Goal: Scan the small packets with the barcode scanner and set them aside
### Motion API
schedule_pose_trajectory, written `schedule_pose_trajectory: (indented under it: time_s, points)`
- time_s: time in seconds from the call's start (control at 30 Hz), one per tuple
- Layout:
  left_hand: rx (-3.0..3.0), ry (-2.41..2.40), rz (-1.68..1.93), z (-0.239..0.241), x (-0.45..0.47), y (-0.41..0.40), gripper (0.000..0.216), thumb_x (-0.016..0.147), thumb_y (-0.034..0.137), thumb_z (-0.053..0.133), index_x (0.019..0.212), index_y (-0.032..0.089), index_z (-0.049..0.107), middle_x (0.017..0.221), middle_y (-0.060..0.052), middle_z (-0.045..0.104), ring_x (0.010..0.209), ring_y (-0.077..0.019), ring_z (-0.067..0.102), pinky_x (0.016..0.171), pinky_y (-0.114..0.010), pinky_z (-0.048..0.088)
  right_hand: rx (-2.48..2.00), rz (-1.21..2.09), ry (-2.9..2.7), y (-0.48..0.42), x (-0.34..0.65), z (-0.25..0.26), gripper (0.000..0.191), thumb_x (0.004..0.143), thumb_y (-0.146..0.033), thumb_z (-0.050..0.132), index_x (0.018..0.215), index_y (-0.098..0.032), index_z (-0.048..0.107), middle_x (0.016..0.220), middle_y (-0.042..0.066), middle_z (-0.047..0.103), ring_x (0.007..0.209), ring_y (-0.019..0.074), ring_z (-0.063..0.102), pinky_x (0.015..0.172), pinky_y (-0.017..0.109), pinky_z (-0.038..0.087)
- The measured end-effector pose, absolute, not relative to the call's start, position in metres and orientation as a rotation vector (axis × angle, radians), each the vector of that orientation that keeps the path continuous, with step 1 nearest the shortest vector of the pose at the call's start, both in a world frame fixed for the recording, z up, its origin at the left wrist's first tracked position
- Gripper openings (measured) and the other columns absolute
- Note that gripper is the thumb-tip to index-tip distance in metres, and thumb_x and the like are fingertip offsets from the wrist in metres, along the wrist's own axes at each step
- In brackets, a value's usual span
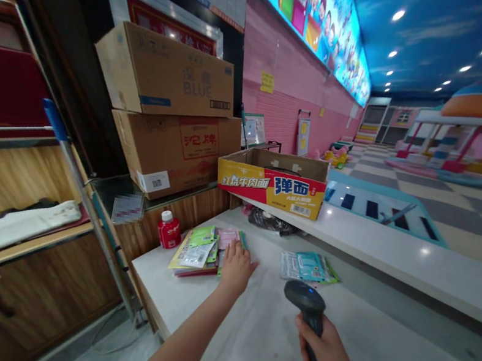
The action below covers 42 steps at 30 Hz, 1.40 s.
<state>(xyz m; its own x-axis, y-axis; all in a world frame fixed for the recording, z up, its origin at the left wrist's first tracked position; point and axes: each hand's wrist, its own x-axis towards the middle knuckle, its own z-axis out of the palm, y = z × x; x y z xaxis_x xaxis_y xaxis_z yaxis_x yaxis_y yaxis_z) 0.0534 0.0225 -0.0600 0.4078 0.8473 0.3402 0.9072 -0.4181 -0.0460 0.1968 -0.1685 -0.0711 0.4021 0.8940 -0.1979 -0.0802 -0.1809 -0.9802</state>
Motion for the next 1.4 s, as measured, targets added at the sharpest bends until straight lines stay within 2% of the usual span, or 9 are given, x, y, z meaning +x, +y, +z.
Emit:
schedule_pose_trajectory:
  time_s: [0.3, 0.47, 0.6, 0.73, 0.9, 1.03, 1.1, 1.17, 1.4]
  points:
    - [-2.825, -1.405, -0.423, -0.06, 0.084, -0.005, 0.03, 0.088, 0.026, 0.052, 0.112, 0.01, 0.061, 0.132, -0.016, 0.053, 0.131, -0.0272, 0.041, 0.109, -0.037, 0.031, -1.535, 0.923, -0.723, -0.154, 0.256, -0.056, 0.03, 0.067, -0.044, 0.067, 0.073, -0.022, 0.047, 0.042, -0.01, 0.051, 0.03, 0.0093, 0.045, 0.029, 0.02, 0.036]
    - [-3.012, -1.388, -0.608, -0.072, 0.12, -0.012, 0.027, 0.083, 0.017, 0.052, 0.107, 0.015, 0.064, 0.114, -0.01, 0.062, 0.112, -0.0217, 0.052, 0.101, -0.031, 0.038, -1.562, 0.884, -0.69, -0.15, 0.279, -0.053, 0.031, 0.067, -0.043, 0.067, 0.069, -0.023, 0.045, 0.041, -0.01, 0.051, 0.031, 0.0093, 0.045, 0.03, 0.02, 0.037]
    - [-3.035, -1.455, -0.695, -0.079, 0.158, -0.012, 0.025, 0.081, 0.017, 0.051, 0.101, 0.016, 0.065, 0.105, -0.009, 0.063, 0.105, -0.0214, 0.053, 0.096, -0.031, 0.039, -1.58, 0.872, -0.642, -0.154, 0.288, -0.053, 0.03, 0.067, -0.042, 0.069, 0.069, -0.022, 0.047, 0.041, -0.009, 0.052, 0.032, 0.0099, 0.047, 0.031, 0.021, 0.039]
    - [-2.815, -1.665, -0.721, -0.079, 0.195, -0.014, 0.027, 0.084, 0.029, 0.052, 0.103, 0.014, 0.064, 0.105, -0.012, 0.061, 0.105, -0.0266, 0.051, 0.092, -0.038, 0.039, -1.58, 0.865, -0.601, -0.156, 0.295, -0.053, 0.029, 0.068, -0.043, 0.068, 0.07, -0.021, 0.048, 0.042, -0.008, 0.052, 0.033, 0.0095, 0.047, 0.031, 0.02, 0.039]
    - [-2.637, -1.779, -0.751, -0.074, 0.231, -0.017, 0.046, 0.083, 0.048, 0.052, 0.112, 0.013, 0.061, 0.111, -0.015, 0.057, 0.112, -0.0316, 0.047, 0.097, -0.045, 0.035, -1.562, 0.872, -0.564, -0.156, 0.304, -0.053, 0.03, 0.07, -0.045, 0.068, 0.071, -0.021, 0.05, 0.042, -0.007, 0.052, 0.033, 0.0095, 0.047, 0.032, 0.021, 0.04]
    - [-2.825, -1.588, -0.63, -0.077, 0.25, -0.015, 0.06, 0.08, 0.057, 0.054, 0.132, 0.028, 0.052, 0.14, -0.014, 0.043, 0.132, -0.0367, 0.03, 0.108, -0.056, 0.02, -1.552, 0.862, -0.528, -0.158, 0.308, -0.051, 0.031, 0.07, -0.046, 0.068, 0.07, -0.021, 0.05, 0.043, -0.007, 0.052, 0.033, 0.0091, 0.047, 0.032, 0.02, 0.04]
    - [-2.995, -1.366, -0.481, -0.082, 0.255, -0.013, 0.059, 0.079, 0.058, 0.055, 0.133, 0.036, 0.05, 0.15, -0.009, 0.032, 0.139, -0.0383, 0.02, 0.109, -0.063, 0.011, -1.549, 0.844, -0.508, -0.16, 0.309, -0.05, 0.032, 0.069, -0.047, 0.069, 0.07, -0.021, 0.05, 0.043, -0.007, 0.052, 0.033, 0.0089, 0.047, 0.031, 0.02, 0.04]
    - [-3.096, -1.198, -0.352, -0.087, 0.257, -0.01, 0.053, 0.08, 0.056, 0.053, 0.131, 0.04, 0.052, 0.153, -0.006, 0.03, 0.141, -0.0388, 0.017, 0.107, -0.068, 0.006, -1.543, 0.825, -0.49, -0.161, 0.31, -0.049, 0.033, 0.069, -0.048, 0.069, 0.07, -0.021, 0.05, 0.043, -0.008, 0.051, 0.032, 0.0088, 0.047, 0.031, 0.02, 0.039]
    - [-3.111, -1.103, -0.288, -0.092, 0.231, -0.004, 0.046, 0.085, 0.051, 0.048, 0.129, 0.04, 0.053, 0.152, -0.007, 0.032, 0.138, -0.0402, 0.024, 0.103, -0.072, 0.011, -1.525, 0.805, -0.491, -0.163, 0.311, -0.048, 0.034, 0.069, -0.048, 0.069, 0.071, -0.021, 0.05, 0.044, -0.007, 0.052, 0.033, 0.009, 0.046, 0.032, 0.02, 0.039]
